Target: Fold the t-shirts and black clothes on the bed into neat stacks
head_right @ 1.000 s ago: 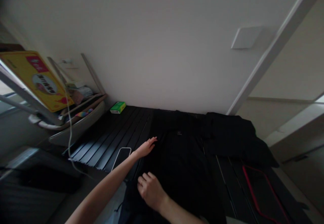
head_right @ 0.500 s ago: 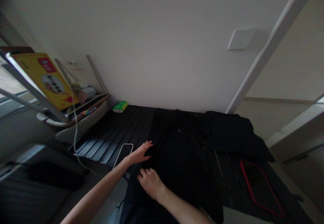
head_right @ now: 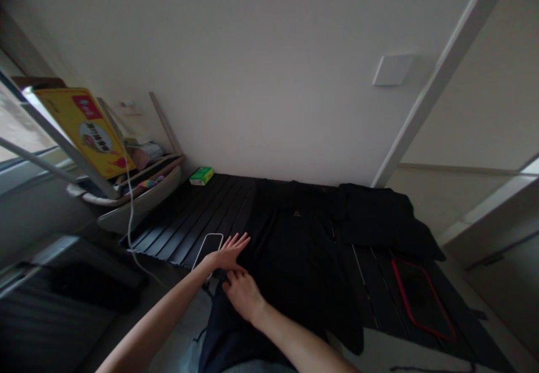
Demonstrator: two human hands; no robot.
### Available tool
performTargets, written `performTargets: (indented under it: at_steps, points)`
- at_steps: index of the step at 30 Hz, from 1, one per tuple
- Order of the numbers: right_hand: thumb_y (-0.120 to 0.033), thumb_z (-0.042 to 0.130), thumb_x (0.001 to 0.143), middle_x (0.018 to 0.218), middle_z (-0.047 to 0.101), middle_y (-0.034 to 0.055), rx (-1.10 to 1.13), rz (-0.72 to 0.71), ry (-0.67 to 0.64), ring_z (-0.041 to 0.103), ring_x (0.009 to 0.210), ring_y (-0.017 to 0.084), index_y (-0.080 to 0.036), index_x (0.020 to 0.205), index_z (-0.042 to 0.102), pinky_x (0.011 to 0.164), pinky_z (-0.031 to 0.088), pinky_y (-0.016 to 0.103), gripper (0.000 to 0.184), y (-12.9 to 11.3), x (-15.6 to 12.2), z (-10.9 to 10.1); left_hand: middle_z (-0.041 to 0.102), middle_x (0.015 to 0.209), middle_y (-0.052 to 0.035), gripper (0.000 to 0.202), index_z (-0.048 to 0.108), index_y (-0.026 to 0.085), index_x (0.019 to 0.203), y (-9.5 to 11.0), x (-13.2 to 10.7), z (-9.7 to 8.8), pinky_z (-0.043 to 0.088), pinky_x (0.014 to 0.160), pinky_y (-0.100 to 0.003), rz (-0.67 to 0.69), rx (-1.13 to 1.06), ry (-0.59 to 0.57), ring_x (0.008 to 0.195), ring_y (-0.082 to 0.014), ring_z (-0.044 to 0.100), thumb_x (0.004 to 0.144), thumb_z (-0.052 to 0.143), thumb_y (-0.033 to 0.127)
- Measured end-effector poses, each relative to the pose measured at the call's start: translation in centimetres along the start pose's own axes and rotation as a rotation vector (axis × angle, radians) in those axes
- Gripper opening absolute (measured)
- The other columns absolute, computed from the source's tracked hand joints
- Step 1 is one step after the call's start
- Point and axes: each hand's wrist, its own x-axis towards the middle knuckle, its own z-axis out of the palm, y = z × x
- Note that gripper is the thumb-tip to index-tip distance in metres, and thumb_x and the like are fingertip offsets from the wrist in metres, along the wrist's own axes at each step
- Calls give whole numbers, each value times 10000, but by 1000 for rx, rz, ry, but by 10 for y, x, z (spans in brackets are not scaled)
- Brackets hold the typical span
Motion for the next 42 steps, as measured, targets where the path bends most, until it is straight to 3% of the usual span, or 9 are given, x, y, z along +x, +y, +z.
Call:
performTargets:
  at_steps: [5, 11, 17, 22, 26, 30, 35, 37, 42]
  points:
    - [-130, 497, 905, 1178, 613, 63, 155, -45, 124, 588, 1080, 172, -190, 1016, 620, 923, 502, 313, 176, 13, -20, -13, 60, 1567, -183, 1122, 156, 168, 1507, 5, -7, 4, 80, 1152, -530, -57, -43, 45, 1433, -352, -14, 641, 741, 577]
    - [-140, 311, 960, 1274, 592, 89, 462, 50, 421, 581, 1152, 158, -188, 1155, 553, 981, 497, 334, 314, 37, -67, -29, 252, 1551, -79, 673, 343, 258, 1438, 23, -36, 5, 199, 1161, -457, 71, -187, 385, 1444, -252, 147, 841, 615, 407]
    - [1, 365, 777, 1167, 627, 94, 474, 237, 185, 611, 1078, 172, -190, 1155, 546, 943, 495, 321, 461, 31, -105, -28, 462, 1435, -16, 398, 583, 288, 1240, 44, -53, 6, 211, 1156, -504, 137, -123, 259, 1414, -292, 234, 849, 610, 354]
    - [-49, 442, 715, 869, 706, 23, 612, 348, -111, 671, 803, 158, -215, 966, 655, 739, 504, 243, 369, 43, -116, -41, 630, 1188, -62, 236, 645, 212, 1081, 64, -41, 11, 367, 1087, -378, 84, -128, 384, 1216, -224, 513, 889, 530, 287]
    - [-194, 429, 812, 675, 649, -7, 706, 509, 41, 617, 618, 140, -215, 813, 664, 609, 466, 228, 236, 101, -99, -54, 461, 1428, -63, 408, 522, 240, 1278, 82, -12, 21, 341, 1113, -413, 127, -151, 429, 1335, -232, 398, 873, 534, 295]
    - [-283, 463, 804, 1075, 625, 123, 498, 891, 300, 615, 956, 226, -168, 1012, 644, 850, 464, 330, 299, 193, -82, -53, 279, 1540, -82, 499, 406, 218, 1392, 93, 37, 26, 281, 1143, -459, 88, -137, 436, 1415, -255, 254, 909, 466, 331]
    - [-405, 525, 792, 1399, 332, 288, 344, 1326, 375, 354, 1298, 398, -96, 1355, 417, 978, 331, 527, 651, 292, -80, -41, 192, 1566, -83, 590, 279, 218, 1479, 91, 91, 16, 165, 1172, -504, -11, -97, 475, 1441, -286, 130, 938, 409, 414]
    - [-462, 525, 790, 1430, 280, 289, 315, 1444, 376, 351, 1284, 429, -133, 1387, 390, 946, 333, 568, 695, 319, -80, -37, 183, 1568, -69, 611, 281, 256, 1481, 87, 100, 13, 130, 1171, -534, -24, -81, 481, 1442, -310, 103, 926, 418, 472]
    - [-390, 472, 807, 1302, 486, 184, 284, 1479, 379, 418, 1183, 430, -171, 1158, 618, 872, 389, 574, 439, 361, -69, -34, 151, 1575, -15, 618, 254, 329, 1485, 82, 101, 13, 127, 1165, -566, 11, -86, 482, 1444, -324, 71, 919, 397, 533]
